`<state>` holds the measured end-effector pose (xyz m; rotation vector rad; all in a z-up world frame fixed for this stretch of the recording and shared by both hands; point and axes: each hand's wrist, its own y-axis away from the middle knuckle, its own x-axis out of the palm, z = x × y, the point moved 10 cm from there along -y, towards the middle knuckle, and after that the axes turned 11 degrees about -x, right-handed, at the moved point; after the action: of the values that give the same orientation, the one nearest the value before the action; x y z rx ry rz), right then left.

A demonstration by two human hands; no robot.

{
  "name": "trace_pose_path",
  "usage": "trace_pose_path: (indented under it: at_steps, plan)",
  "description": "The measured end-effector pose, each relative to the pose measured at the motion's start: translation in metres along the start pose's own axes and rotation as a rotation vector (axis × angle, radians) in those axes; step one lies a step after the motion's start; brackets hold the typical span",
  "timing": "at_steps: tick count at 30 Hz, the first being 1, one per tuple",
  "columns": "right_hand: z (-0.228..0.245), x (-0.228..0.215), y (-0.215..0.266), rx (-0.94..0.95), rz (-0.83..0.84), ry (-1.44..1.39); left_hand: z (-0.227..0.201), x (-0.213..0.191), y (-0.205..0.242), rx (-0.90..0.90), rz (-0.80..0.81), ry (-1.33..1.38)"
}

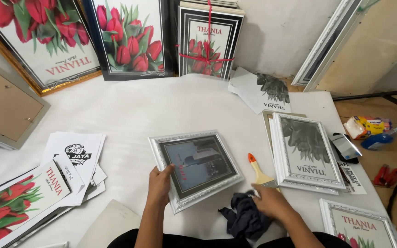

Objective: Assembling a picture frame by inserting the backing and cleaning the glass with a brush and cloth.

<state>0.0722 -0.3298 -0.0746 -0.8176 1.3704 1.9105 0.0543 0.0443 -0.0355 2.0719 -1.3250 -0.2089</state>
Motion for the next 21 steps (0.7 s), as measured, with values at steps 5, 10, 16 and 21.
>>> trace_pose_path:
  at_steps: [5,10,16,21]
  plan:
    - [-0.003,-0.037,-0.016,-0.150,-0.542,-0.282,-0.031,-0.028,0.035,0.071,-0.038,0.155]
    - [0.035,-0.058,0.022,-0.101,-0.416,-0.970,-0.037,-0.047,0.083,0.045,-0.053,0.225]
    - [0.090,-0.073,0.038,-0.518,-0.232,-1.563,-0.014,-0.085,0.129,0.066,-0.052,0.449]
    - [0.154,-0.072,0.055,-0.549,-0.224,-1.599,-0.002,-0.122,0.172,0.103,-0.042,0.605]
